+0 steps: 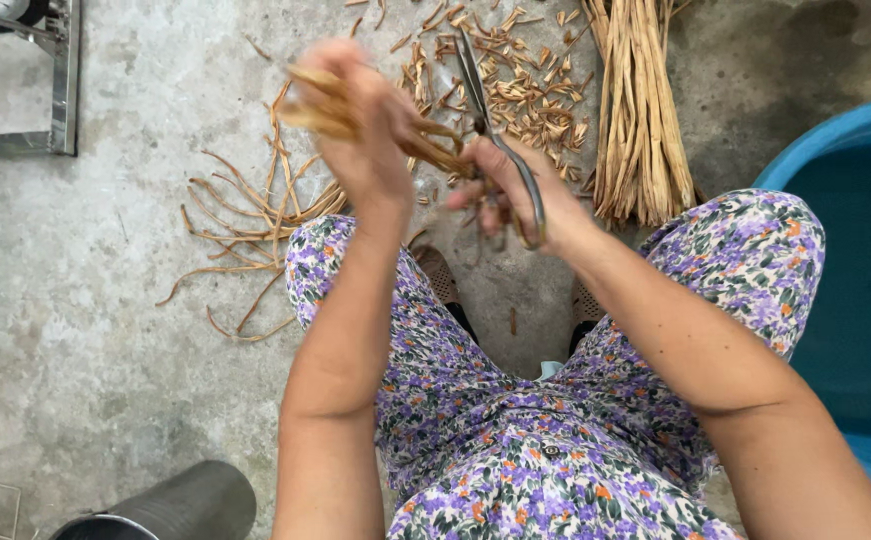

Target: The person sits on a concrete floor and uses shears to trim and split dried plant stems. They repeatedly pick up stems, cut them into smaller pieces, and place the trimmed pieces on the floor. A blue basin is visible nearby.

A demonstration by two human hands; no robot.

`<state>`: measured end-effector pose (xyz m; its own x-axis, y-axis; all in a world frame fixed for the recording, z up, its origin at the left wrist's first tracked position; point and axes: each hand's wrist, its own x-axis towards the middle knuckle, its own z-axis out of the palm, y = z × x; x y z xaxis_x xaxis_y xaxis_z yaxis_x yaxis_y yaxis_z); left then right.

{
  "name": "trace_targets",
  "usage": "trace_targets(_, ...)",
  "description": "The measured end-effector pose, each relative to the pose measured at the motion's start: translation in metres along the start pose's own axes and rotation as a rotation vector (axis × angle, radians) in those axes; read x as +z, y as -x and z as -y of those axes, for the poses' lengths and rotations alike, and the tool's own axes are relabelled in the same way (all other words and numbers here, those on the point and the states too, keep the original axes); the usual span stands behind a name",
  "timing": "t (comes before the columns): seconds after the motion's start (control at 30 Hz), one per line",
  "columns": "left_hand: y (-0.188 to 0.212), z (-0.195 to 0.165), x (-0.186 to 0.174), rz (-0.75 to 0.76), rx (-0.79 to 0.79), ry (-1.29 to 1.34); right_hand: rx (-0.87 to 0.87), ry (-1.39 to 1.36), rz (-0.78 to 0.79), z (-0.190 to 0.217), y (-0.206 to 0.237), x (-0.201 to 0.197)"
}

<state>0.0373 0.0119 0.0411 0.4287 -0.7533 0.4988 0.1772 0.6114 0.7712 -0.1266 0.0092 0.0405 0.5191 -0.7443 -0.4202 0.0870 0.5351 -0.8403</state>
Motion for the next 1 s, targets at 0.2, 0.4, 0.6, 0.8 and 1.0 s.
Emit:
trace_targets(0.2,0.057,-0.013,0.041,0.862,0.009,-0.374,0.001,-0.098,-0.174,-0.003,-0.005,-0.004)
trace_targets(0.4,0.001,-0.062,-0.008,1.227,-0.235,-0.029,-0.261,-0.062,-0.151,0.004,-0.017,-0.041)
trace_targets(0.6,-0.007,-0.009,-0.029,0.515,-0.942,-0.161,-0.407,0.589,-0.182,0.000,-0.006,-0.037)
trace_targets(0.8,0.005,0.051,-0.021,0.243,-1.021,0.417,-0.482,0.878,-0.153,-0.030,0.005,-0.012)
trace_targets(1.0,-0.022,0.087,-0.042,0.134,-0.844,0.371,-0.797,1.089,-0.060,-0.080,0.008,-0.020)
